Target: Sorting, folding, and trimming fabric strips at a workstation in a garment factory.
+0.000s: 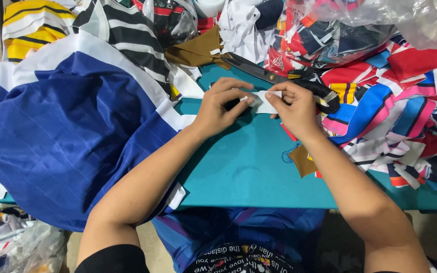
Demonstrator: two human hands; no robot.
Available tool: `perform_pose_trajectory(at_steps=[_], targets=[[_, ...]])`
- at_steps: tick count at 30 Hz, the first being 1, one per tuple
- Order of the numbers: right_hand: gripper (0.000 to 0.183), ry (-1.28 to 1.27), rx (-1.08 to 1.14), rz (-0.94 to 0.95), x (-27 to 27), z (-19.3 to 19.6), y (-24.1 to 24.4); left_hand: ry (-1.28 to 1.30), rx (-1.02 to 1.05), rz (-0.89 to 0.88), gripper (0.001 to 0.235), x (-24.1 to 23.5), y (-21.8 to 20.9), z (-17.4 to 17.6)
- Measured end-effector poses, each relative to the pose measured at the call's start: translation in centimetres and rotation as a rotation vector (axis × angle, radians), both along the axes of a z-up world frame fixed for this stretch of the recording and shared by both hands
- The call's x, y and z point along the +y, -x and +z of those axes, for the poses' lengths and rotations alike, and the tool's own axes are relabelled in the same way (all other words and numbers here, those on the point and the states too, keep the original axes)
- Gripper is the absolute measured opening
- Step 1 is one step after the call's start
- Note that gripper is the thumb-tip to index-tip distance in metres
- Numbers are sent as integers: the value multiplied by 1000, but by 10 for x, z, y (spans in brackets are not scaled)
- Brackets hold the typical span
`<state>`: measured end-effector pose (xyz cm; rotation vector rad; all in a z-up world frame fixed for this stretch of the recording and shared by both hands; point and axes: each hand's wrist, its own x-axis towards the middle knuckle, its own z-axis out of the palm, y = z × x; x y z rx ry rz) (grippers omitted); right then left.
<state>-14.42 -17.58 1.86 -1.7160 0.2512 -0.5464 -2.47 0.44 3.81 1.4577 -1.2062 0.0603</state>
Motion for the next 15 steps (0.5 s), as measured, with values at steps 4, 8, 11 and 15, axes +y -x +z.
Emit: perform_pose_trajectory(at_steps=[4, 8, 11, 15], targets=[[10, 29, -3, 18, 11, 5, 0, 83, -38, -70, 2, -4, 5, -8], [15, -85, -30, 117, 15, 4, 1, 46, -5, -98, 4, 3, 9, 2], [16, -97, -32, 120, 19, 8, 1, 10, 98, -125, 3, 5, 11, 10], [10, -108, -3, 152, 20, 11, 3, -9, 119, -149, 9, 3, 7, 11]])
